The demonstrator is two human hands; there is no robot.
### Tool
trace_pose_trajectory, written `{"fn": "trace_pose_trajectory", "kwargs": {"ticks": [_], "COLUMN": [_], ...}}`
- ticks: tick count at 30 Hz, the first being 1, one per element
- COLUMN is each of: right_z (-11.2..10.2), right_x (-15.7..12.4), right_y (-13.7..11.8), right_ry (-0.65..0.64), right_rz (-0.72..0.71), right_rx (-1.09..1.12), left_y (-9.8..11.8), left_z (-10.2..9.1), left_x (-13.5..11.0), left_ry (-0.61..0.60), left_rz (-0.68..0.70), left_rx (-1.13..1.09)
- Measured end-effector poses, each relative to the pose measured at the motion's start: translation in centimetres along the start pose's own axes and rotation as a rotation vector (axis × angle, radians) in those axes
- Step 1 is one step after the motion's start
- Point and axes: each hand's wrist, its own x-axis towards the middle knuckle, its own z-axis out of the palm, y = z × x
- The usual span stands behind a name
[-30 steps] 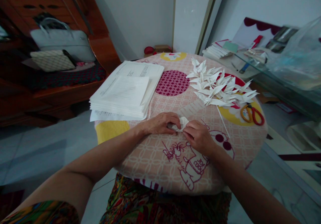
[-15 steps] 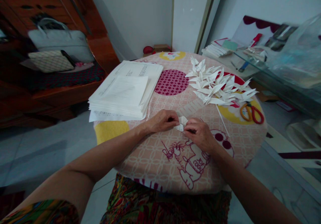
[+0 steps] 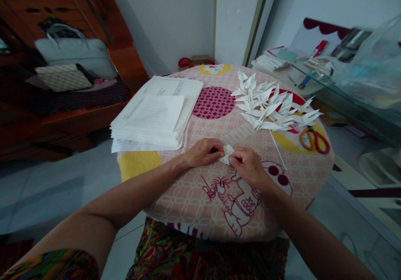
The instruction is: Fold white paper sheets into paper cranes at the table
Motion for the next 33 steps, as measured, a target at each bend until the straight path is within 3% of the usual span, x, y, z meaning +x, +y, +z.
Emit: {"fn": "trace_pose_trajectory", "kwargs": {"ticks": [10, 20, 27, 33], "right_z": [0.4, 0.0, -0.1, -0.1], "right_x": [-0.5, -1.8, -2.0, -1.9], "right_y": [-0.4, -0.2, -0.4, -0.2], "right_ry": [0.104, 0.048, 0.036, 0.122], "right_rz": [0.041, -0.209, -0.241, -0.257], "right_rx": [-0.058, -0.123, -0.162, -0.146], "left_y": [0.3, 0.2, 0.1, 0.2], "left_z": [1.0, 1.4, 1.4, 1.4], "left_x": [0.5, 0.6, 0.8, 0.7], "left_ry": [0.13, 0.155, 0.139, 0.145], "left_rz": [-0.056, -0.108, -0.119, -0.105], "left_rx": [0.166, 0.182, 0.203, 0.202]}}
